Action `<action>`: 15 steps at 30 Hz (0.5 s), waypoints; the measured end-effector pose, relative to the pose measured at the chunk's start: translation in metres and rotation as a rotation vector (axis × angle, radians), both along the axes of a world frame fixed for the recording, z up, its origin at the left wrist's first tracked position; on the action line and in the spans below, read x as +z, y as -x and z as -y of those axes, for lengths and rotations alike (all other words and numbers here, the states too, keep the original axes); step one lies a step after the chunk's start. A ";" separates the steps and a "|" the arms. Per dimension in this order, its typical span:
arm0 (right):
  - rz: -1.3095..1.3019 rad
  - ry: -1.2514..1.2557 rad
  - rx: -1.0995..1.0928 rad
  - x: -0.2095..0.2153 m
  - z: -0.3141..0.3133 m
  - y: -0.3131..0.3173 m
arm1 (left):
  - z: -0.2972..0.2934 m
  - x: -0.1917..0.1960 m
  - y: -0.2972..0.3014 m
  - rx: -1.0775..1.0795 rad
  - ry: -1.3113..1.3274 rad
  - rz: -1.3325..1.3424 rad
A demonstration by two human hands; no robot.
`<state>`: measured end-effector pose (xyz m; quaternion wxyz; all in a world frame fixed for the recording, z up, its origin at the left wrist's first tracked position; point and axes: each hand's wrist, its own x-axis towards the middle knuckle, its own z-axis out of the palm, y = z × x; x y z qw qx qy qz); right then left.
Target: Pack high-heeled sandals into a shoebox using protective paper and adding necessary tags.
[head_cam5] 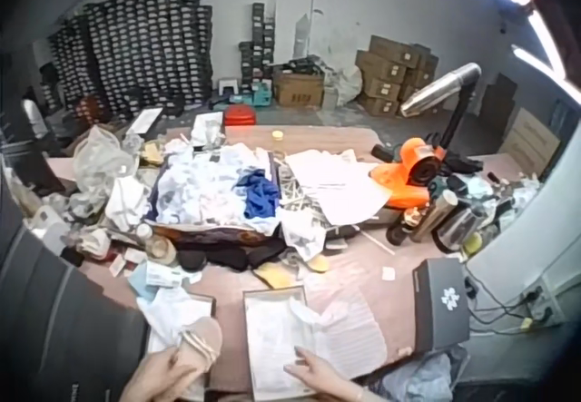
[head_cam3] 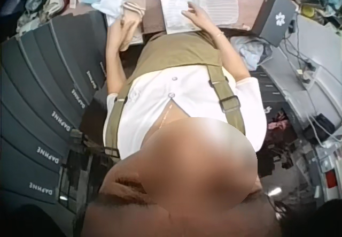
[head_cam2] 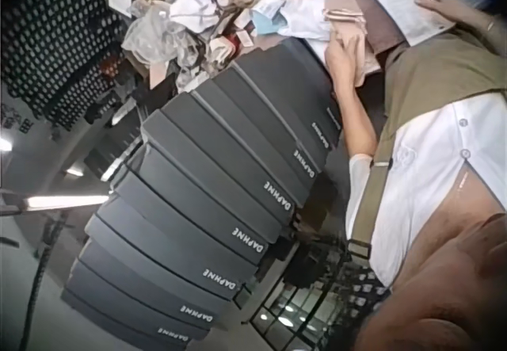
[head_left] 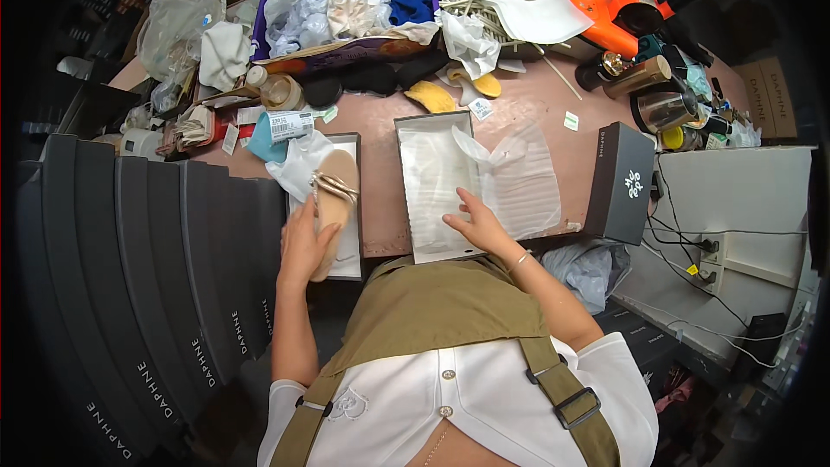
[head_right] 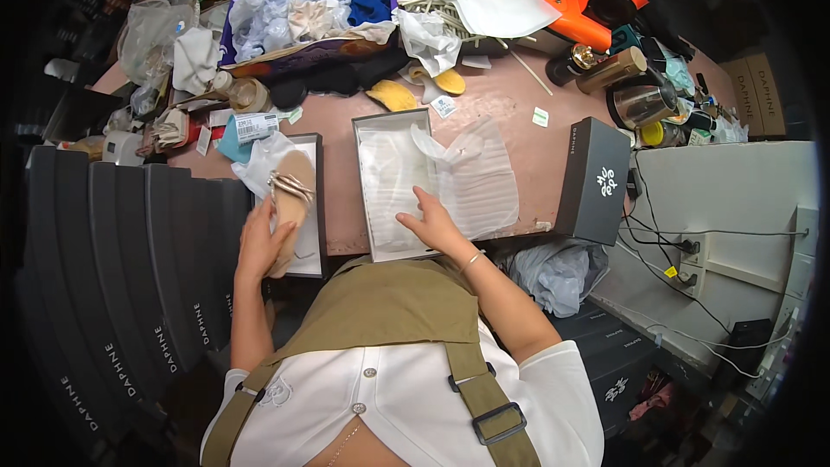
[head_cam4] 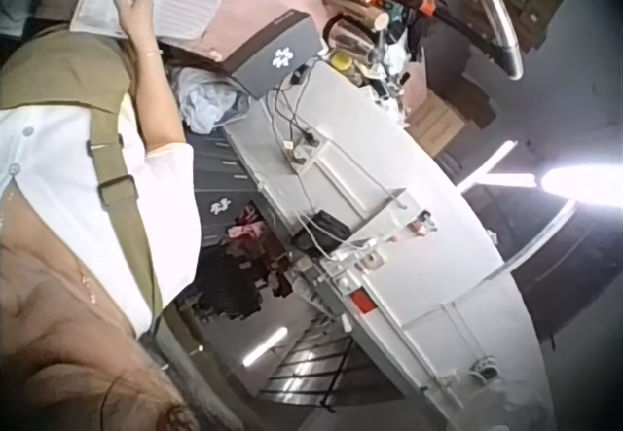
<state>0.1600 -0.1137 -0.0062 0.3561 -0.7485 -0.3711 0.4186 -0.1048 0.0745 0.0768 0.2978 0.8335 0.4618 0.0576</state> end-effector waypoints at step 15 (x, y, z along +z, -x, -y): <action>-0.433 -0.070 0.134 0.078 -0.067 -0.011 | 0.133 -0.040 -0.141 -1.072 0.889 0.402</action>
